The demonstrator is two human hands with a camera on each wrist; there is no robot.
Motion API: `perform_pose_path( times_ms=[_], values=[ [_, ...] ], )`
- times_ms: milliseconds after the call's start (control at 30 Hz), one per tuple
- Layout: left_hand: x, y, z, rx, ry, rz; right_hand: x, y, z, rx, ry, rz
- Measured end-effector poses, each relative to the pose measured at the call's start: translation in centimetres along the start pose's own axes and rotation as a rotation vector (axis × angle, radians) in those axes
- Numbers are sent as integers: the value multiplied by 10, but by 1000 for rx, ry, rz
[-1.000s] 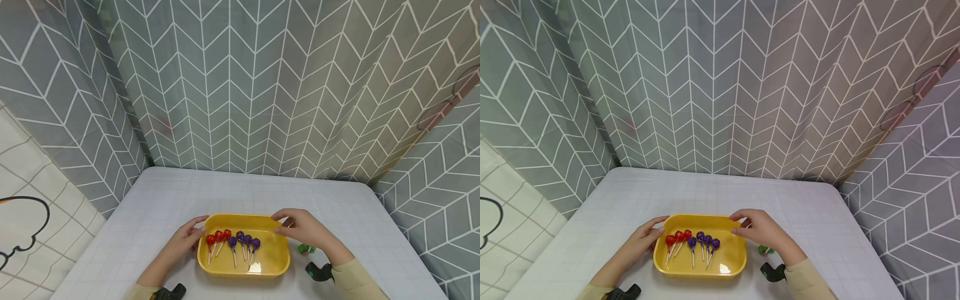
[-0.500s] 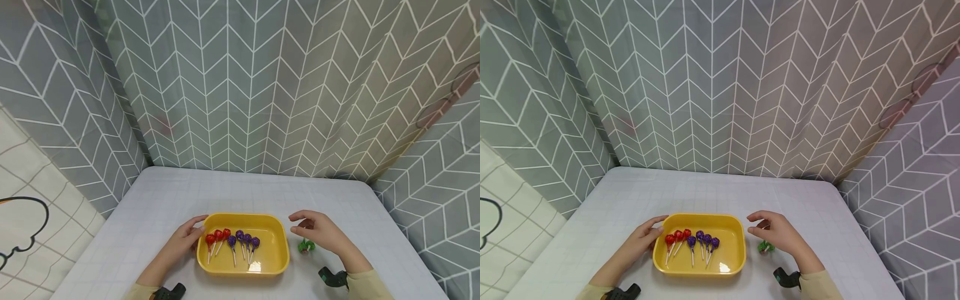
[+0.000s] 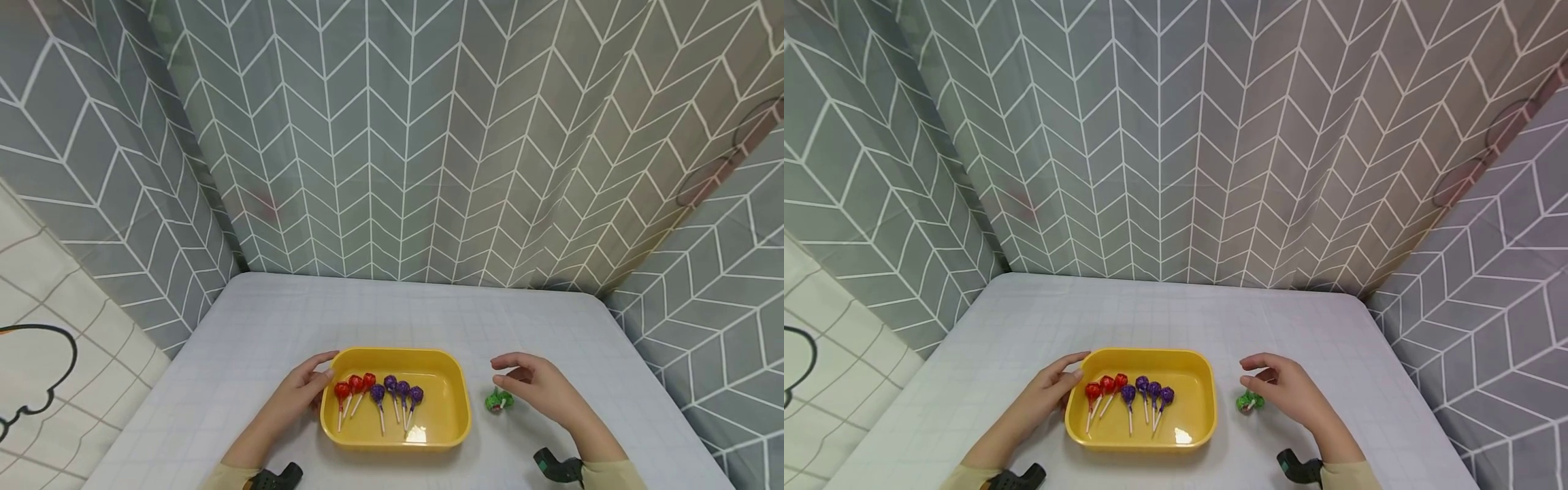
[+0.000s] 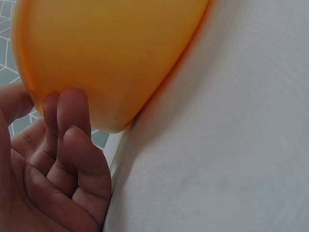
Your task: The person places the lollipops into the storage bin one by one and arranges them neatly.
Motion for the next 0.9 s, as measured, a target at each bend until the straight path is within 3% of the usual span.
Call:
perform_pose_path(
  times_ms=[267, 900],
  values=[
    [0, 1, 0, -7, -3, 3, -5, -8, 18, 26, -5, 66],
    [1, 2, -1, -16, 3, 2, -6, -14, 45, 161, 5, 114]
  ],
)
Point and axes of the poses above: each hand's wrist, its own y-axis towards the middle knuckle, its own x-axis out of the palm, z = x × y, the point moved 5 cm from there along y, towards the middle knuckle, and after that the axes turned 7 degrees about y, right-handed, at the moved point
